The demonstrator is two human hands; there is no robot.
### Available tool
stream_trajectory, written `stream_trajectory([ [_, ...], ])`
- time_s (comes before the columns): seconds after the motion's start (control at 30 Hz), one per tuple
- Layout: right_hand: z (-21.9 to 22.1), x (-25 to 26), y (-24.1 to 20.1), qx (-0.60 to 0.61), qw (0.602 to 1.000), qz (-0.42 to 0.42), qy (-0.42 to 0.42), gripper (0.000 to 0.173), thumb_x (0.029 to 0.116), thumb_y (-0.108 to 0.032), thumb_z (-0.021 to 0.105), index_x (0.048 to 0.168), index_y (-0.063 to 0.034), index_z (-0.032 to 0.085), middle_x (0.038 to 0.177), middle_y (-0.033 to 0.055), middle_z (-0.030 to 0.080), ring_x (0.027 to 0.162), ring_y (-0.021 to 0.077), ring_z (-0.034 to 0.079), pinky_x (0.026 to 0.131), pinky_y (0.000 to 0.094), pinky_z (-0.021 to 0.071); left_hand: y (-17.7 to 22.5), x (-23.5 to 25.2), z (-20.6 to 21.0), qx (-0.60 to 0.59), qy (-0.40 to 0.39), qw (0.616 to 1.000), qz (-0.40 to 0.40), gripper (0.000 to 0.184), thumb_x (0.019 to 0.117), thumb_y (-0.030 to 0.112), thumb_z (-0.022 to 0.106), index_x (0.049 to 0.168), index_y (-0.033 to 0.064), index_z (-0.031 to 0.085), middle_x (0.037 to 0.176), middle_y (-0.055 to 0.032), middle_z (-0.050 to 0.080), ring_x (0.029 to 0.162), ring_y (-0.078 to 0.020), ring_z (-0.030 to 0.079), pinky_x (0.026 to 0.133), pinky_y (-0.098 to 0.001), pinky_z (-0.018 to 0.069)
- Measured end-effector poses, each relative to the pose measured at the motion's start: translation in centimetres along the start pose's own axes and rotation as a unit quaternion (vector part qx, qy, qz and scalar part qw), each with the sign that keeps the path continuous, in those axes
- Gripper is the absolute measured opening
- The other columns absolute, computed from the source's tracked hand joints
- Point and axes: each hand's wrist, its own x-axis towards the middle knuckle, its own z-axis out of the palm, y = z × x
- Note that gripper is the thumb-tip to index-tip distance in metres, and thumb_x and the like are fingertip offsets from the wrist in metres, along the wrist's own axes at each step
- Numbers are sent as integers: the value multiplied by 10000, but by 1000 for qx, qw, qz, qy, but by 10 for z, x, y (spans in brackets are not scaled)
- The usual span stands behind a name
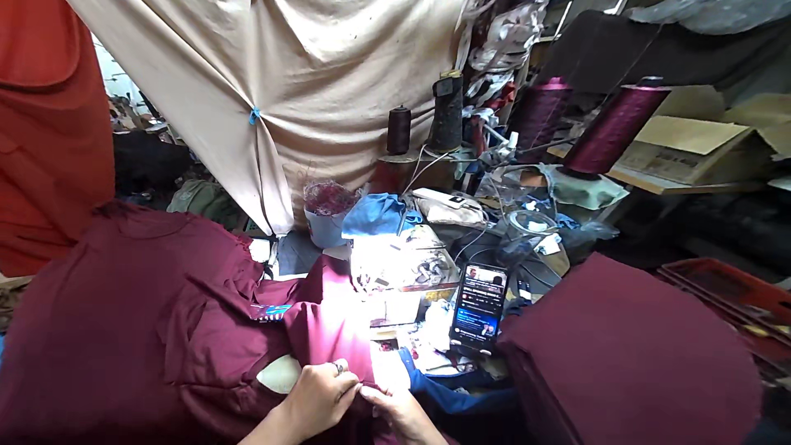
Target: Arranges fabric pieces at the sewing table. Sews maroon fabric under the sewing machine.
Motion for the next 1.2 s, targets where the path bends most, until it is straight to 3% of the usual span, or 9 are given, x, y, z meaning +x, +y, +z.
stream_trajectory([
  [0.1,-1,-1,2,6,1000,-8,6,114,936,-166,708,922,-55,734,808,4,733,714,64,672,686,260,560,0,1,5,19,14,1000,13,203,955,249,618,878,132,765,736,-34,645,552,-146,596,470,-300,501],
  [0.23,-2,13,-8,-1,998,-46,35,233,946,-169,698,735,-117,614,683,-43,630,608,41,584,600,235,501,-2,17,14,64,39,997,-1,194,930,230,630,861,123,776,710,-38,646,558,-160,621,476,-309,523],
  [0.4,3,46,-42,0,991,-82,105,80,952,-62,644,887,-52,690,725,-34,653,604,28,581,576,204,501,-4,59,19,139,25,986,-85,246,910,204,646,737,60,746,589,-87,646,548,-259,685,480,-440,544],
  [0.57,11,69,-68,6,984,-87,156,98,977,8,587,895,-20,634,713,-17,612,609,35,561,581,202,489,-6,111,-1,39,-158,948,-274,382,1036,281,512,1125,-8,744,1095,-232,733,1069,-419,700,902,-598,532],
  [0.7,16,66,-70,10,983,-89,159,85,961,-34,650,878,-22,663,695,-16,622,574,37,555,539,204,479,-9,124,-18,45,-195,935,-294,367,998,311,531,1244,120,723,1249,-158,701,1181,-362,655,940,-601,513],
  [0.9,6,45,-49,-63,989,-111,78,108,932,-112,704,847,-46,720,727,-31,665,666,32,605,662,232,525,-23,98,-71,120,-210,925,-292,389,908,92,571,1276,7,667,1306,-216,642,1253,-399,594,993,-573,492],
  [0.97,2,42,-46,-83,989,-102,66,128,946,-137,697,851,-56,729,722,-43,658,647,20,589,641,219,513,-38,91,-90,99,-226,924,-292,404,910,24,571,1305,52,649,1253,-187,662,1191,-377,631,975,-565,515],
  [1.1,2,46,-45,-84,989,-97,77,129,947,-147,701,856,-57,712,757,-29,655,684,36,598,665,239,522,-65,87,-106,-10,-187,936,-297,179,995,73,607,1098,16,742,1018,-161,738,971,-309,705,926,-522,535],
  [1.2,5,48,-44,-59,990,-107,75,154,939,-173,699,835,-59,694,705,-32,638,638,47,590,629,246,517,-67,94,-98,-131,-118,906,-384,204,1055,137,556,1098,5,706,915,-125,686,827,-214,636,799,-429,519],
])
